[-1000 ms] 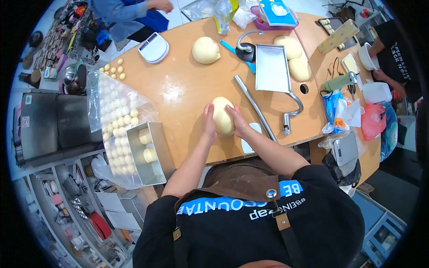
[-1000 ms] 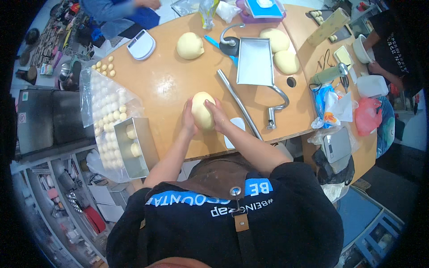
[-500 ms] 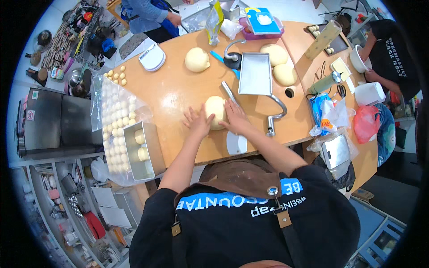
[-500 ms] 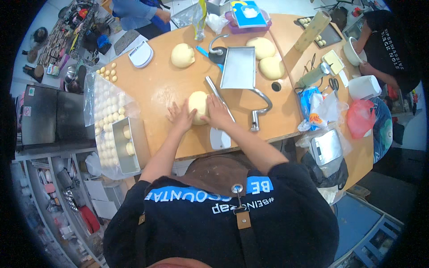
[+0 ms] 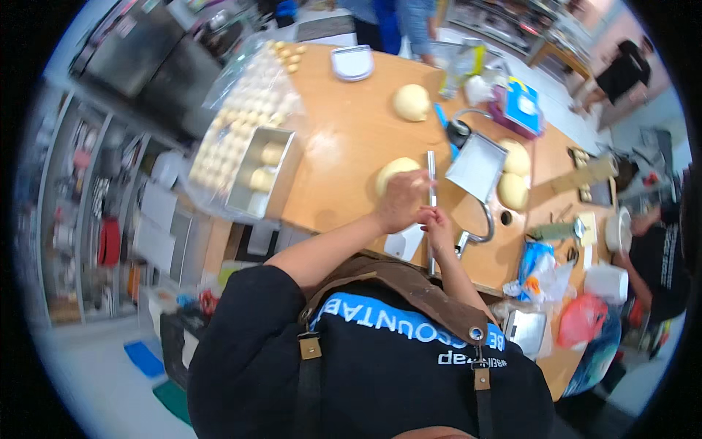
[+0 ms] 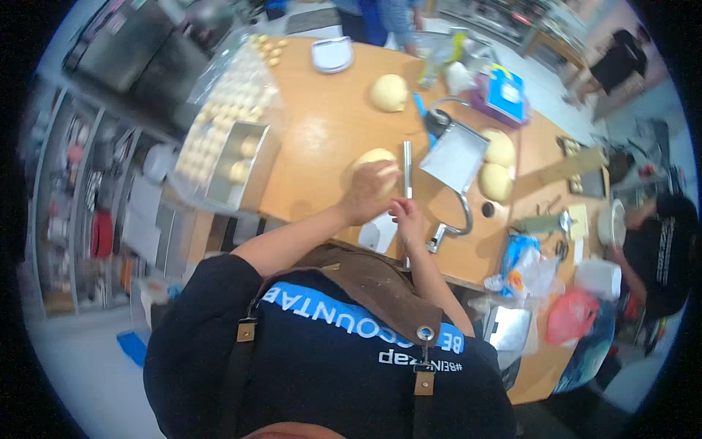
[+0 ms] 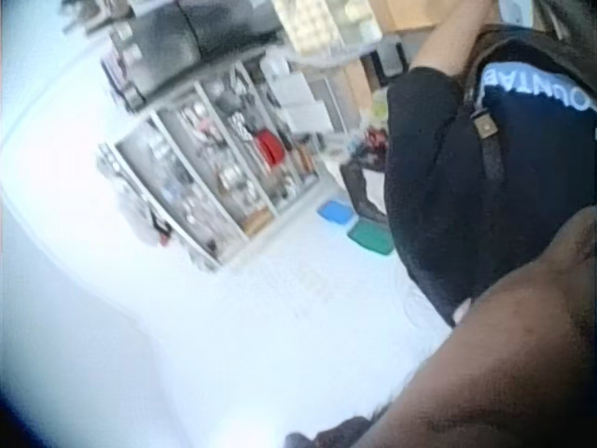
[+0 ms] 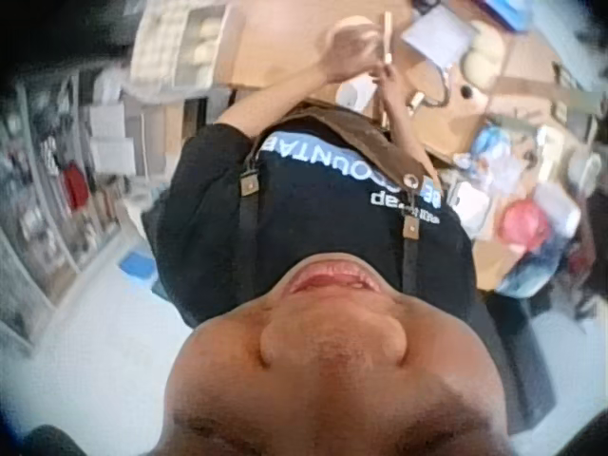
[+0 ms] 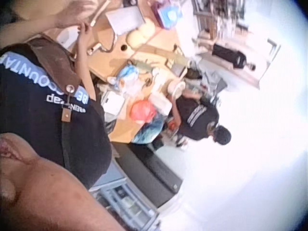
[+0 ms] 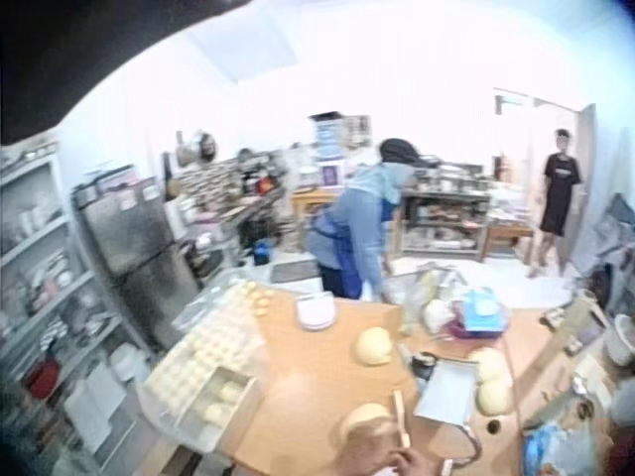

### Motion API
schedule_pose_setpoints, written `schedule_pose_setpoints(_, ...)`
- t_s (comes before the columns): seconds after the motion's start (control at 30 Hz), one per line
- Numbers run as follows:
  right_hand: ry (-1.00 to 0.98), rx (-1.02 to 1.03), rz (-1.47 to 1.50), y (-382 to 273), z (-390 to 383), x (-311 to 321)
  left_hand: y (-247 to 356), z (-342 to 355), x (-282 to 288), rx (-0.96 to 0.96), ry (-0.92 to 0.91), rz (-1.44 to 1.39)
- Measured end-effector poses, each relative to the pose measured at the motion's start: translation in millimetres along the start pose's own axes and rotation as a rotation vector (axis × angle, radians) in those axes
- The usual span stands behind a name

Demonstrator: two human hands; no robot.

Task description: The person prepares dough using a stand mixer, rolls and shapes the dough by hand on a tabletop, and places the shaped rolls into metal baking pans.

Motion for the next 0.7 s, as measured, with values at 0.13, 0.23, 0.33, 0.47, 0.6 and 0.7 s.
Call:
schedule_pose_setpoints(0.13, -0.055, -0.091, 0.501, -35.2, 10.6, -53.4, 27.5, -20.3, 27.6, -0.023, -0.029, 0.154)
schedule_pose_setpoints(0.23, -0.253, -0.046, 0.410, -78.7, 15.6, -88.5, 17.6, -32.2, 58.6, 0.117, 0.092, 0.076)
schedule_pose_setpoints(0.33, -0.310, -0.030, 0.434, -86.9, 15.3, -93.7, 22.1, -29.7, 60.4, 0.094, 0.106, 0.099)
schedule_pose_setpoints(0.47, -0.319, -0.017, 0.493, -72.3, 19.8, -88.9, 37.0, -23.9, 53.5, 0.041, 0.060, 0.070)
schedule_pose_setpoints(0.6, -0.365, 0.143, 0.522, -63.7, 16.8, -88.4, 38.1, -26.4, 41.3, 0.022, -0.011, 0.029)
schedule_pose_setpoints(0.7, -0.338, 0.119, 0.576, -47.7, 1.2, -76.1, 42.8, -30.7, 23.3, -0.043, -0.070, -0.014)
Point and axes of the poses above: each hand's wrist, its own z-axis towards the middle knuckle, its own x-axis out of the back of the hand, y = z × x, the point moved 7 cm from there along z, towards the middle knuckle, and after that the axes turned 13 degrees about x, right-handed, at the moved point
